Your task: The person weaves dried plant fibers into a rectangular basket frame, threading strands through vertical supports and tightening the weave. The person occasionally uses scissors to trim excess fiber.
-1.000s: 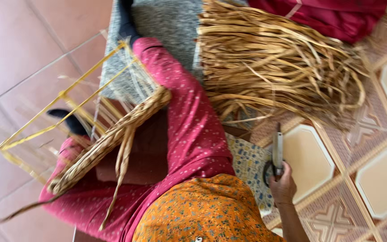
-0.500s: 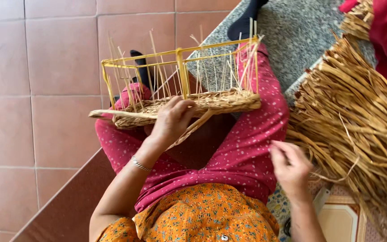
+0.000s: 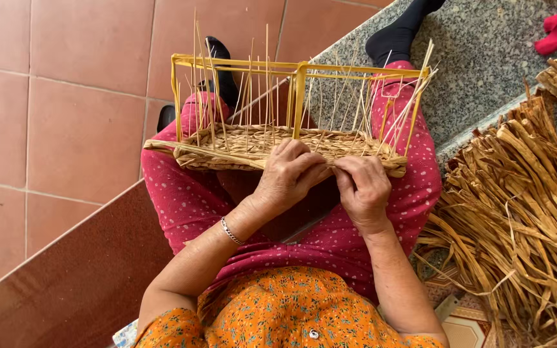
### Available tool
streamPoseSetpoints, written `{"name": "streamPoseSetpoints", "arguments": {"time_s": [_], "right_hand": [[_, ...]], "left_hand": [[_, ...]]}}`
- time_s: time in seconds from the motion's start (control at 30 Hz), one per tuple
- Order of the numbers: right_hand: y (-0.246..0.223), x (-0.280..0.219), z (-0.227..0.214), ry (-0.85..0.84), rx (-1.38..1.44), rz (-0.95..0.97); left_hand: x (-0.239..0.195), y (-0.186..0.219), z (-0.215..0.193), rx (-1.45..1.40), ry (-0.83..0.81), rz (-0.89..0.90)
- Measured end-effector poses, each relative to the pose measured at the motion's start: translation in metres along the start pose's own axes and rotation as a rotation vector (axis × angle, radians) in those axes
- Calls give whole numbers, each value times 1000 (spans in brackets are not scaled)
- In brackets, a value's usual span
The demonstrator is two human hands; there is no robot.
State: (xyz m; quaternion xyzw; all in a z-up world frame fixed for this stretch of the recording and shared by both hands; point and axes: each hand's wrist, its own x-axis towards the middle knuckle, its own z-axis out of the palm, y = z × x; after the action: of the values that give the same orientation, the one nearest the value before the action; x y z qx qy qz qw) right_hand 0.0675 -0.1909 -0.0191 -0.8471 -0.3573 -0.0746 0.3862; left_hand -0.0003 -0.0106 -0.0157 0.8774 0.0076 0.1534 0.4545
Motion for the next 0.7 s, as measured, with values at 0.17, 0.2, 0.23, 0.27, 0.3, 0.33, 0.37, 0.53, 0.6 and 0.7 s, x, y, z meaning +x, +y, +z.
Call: {"name": "streamPoseSetpoints", "arguments": {"time_s": [0.17, 0.2, 0.23, 0.27, 0.3, 0.33, 0.37, 0.53, 0.6, 0.7], "right_hand": [[-2, -8, -7, -19, 23, -57], [-4, -9, -9, -31, 14, -62], [-5, -8, -10, -39, 3, -65], [-6, -7, -12, -48, -8, -69], [-6, -5, -12, -53, -16, -70], [-7, -3, -12, -59, -23, -71], [-7, -3, -13, -64, -33, -69], [0, -8, -8, -75, -17, -67], [8, -8, -2, -93, -47, -37], [22, -3, 11, -115, -70, 50]], "left_hand": [[2, -5, 8, 72, 1, 45], [0, -6, 10, 103, 8, 59], [0, -6, 12, 134, 13, 77], [0, -6, 13, 154, 12, 92], [0, -7, 15, 176, 14, 110], [0, -7, 16, 197, 16, 127], [0, -8, 18, 236, 16, 149], [1, -16, 32, 284, -51, 85], [6, -21, 36, 316, -77, 52], [9, -20, 39, 343, -88, 21]]}}
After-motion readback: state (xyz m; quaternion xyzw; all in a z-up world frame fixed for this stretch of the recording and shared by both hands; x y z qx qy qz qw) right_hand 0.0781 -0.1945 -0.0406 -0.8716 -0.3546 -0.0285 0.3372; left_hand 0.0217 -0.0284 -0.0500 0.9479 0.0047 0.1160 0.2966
